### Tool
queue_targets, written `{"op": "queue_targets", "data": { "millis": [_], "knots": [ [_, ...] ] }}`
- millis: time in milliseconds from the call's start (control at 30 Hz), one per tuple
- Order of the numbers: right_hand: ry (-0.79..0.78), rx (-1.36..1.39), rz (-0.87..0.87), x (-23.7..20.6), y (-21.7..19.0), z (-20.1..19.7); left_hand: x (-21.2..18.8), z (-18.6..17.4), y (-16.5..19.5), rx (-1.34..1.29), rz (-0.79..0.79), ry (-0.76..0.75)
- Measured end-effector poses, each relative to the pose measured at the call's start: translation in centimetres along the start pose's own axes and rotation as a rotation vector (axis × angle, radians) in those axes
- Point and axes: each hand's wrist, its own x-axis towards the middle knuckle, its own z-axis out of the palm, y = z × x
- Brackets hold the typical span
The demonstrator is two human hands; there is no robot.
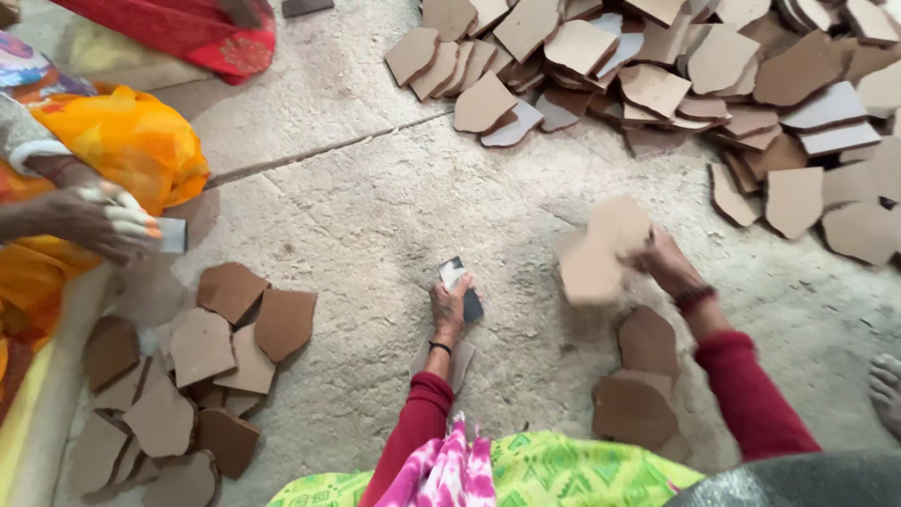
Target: The person sits on the floor and smooths irregular clay tile pieces one at a time, rubbing each piece with a handheld sanding block and setting finished pieces aside with a pile of completed tiles nearby.
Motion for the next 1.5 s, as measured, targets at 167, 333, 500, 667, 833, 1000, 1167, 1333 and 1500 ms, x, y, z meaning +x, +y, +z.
{"op": "queue_targets", "data": {
  "millis": [167, 333, 500, 667, 833, 1000, 1167, 1333, 1500],
  "knots": [
    [-0.184, -0.546, 0.300, -9.4, -0.9, -6.6, 0.2, 0.4, 0.6, 0.065, 0.000, -0.014],
    [-0.046, -0.681, 0.086, -4.7, -2.1, -3.6, 0.1, 0.1, 0.5, 0.018, 0.012, -0.025],
    [-0.072, -0.400, -0.128, 6.5, -2.9, 6.1, -0.3, -0.2, 0.8, 0.021, 0.019, -0.018],
    [0.119, 0.288, -0.098, 16.4, -5.9, 16.0, -1.3, -0.5, 1.0, -0.041, -0.026, 0.011],
    [0.291, 0.598, -0.053, 20.3, -8.1, 21.4, -1.7, -0.6, 0.5, -0.065, -0.065, 0.019],
    [0.308, 0.567, -0.081, 22.0, -9.1, 21.2, -1.4, -0.6, 0.3, -0.061, -0.027, -0.002],
    [0.185, 0.286, -0.137, 15.8, -3.8, 17.9, -0.8, -0.4, 0.3, 0.009, 0.085, -0.018],
    [-0.056, 0.010, 0.110, 1.8, 1.8, 11.4, 0.4, -0.3, 0.7, -0.182, -0.087, 0.007],
    [-0.147, -0.161, 0.135, -7.9, 7.0, 8.2, -1.1, 0.1, 2.2, -0.480, -0.101, -0.030]
  ]
}}
